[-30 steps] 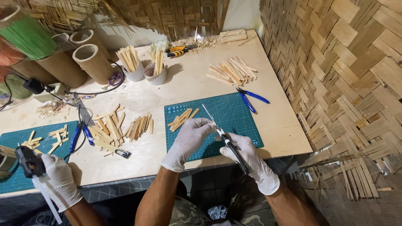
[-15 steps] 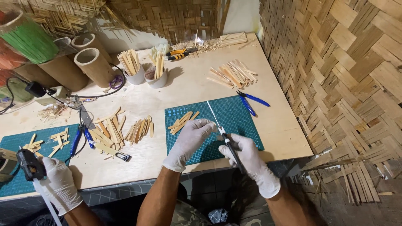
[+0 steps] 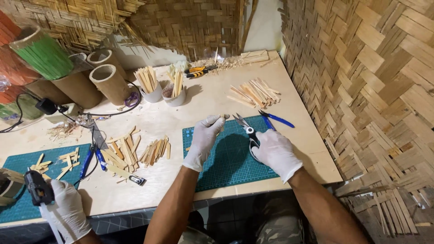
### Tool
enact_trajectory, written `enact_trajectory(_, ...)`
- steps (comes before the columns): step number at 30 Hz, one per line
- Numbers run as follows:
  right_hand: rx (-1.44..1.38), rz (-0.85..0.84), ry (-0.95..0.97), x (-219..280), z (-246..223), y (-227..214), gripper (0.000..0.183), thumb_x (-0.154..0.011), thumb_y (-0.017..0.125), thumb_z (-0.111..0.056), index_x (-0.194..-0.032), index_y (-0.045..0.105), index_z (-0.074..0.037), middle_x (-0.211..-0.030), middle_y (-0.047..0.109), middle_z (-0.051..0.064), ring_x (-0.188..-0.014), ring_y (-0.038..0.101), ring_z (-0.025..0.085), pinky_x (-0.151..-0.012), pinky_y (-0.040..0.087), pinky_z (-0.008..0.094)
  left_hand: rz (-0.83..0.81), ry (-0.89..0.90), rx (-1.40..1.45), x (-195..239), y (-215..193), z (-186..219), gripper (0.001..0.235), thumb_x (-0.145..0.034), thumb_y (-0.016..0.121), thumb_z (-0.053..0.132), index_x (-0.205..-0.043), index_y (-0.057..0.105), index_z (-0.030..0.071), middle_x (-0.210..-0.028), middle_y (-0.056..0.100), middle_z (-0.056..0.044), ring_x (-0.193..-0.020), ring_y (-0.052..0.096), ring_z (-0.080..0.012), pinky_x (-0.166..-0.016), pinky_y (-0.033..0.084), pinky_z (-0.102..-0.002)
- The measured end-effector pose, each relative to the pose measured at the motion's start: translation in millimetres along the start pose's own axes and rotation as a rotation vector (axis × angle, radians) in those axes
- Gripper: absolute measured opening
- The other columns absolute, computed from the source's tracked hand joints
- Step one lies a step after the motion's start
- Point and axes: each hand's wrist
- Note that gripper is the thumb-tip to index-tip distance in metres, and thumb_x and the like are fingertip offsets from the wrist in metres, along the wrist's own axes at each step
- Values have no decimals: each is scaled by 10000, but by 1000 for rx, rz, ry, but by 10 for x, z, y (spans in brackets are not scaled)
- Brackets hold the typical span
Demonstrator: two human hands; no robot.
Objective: A person is crafting with wooden sticks, measuring and cutting them to specific lengths using snips on a green cutting mat.
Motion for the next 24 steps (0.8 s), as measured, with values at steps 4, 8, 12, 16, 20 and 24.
enact_trajectory(4, -3, 270, -106, 56, -204, -174, 413, -890, 626, -486, -1223, 684, -248, -1033, 699, 92, -1045, 706, 321, -897, 600, 483, -15, 15, -5, -174, -30, -26, 145, -915, 778, 172, -1046, 801, 113, -730, 667, -37, -755, 556, -104, -744, 509, -293)
enact_trajectory(8, -107, 724, -513, -199, -460, -259, 786, -702, 852, -489, -1410, 601, -257, -1030, 677, 49, -967, 695, 260, -821, 595, 398, 33, -71, 84, -464, -145, -421, 210, -876, 836, 234, -1055, 806, 129, -711, 679, -18, -658, 578, -100, -681, 553, -305)
enact_trajectory(12, -50, 826, -672, -531, -722, -241, 882, -632, 912, -394, -1434, 579, -233, -1057, 657, 19, -962, 684, 232, -795, 573, 372, 46, -100, 124, -527, -265, -563, 178, -898, 810, 216, -1028, 800, 94, -580, 625, -58, -395, 538, -119, -380, 500, -254)
enact_trajectory(16, -97, 794, -754, -680, -830, -176, 727, -683, 889, -339, -1351, 633, -204, -1014, 662, 27, -927, 688, 244, -767, 565, 390, 39, -81, 196, -611, -445, -651, 150, -917, 787, 166, -1035, 776, 75, -544, 567, -104, -246, 469, -187, -258, 437, -288)
enact_trajectory(20, -142, 780, -760, -763, -844, -85, 726, -634, 897, -394, -1295, 658, -211, -1006, 664, 29, -917, 693, 248, -786, 552, 397, 54, -87, 188, -702, -445, -788, 141, -885, 799, 129, -987, 783, 33, -597, 646, -143, -236, 496, -192, -216, 437, -280)
enact_trajectory(24, -287, 757, -727, -903, -765, 51, 659, -618, 894, -432, -1217, 700, -241, -1038, 680, -1, -960, 694, 228, -841, 535, 388, -21, -94, 123, -587, -430, -667, 116, -902, 774, 132, -965, 779, 34, -569, 647, -181, -223, 485, -204, -195, 393, -267)
Point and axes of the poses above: each hand's wrist, its own x-axis away from the middle knuckle, its own y-axis out of the palm, z = x × y
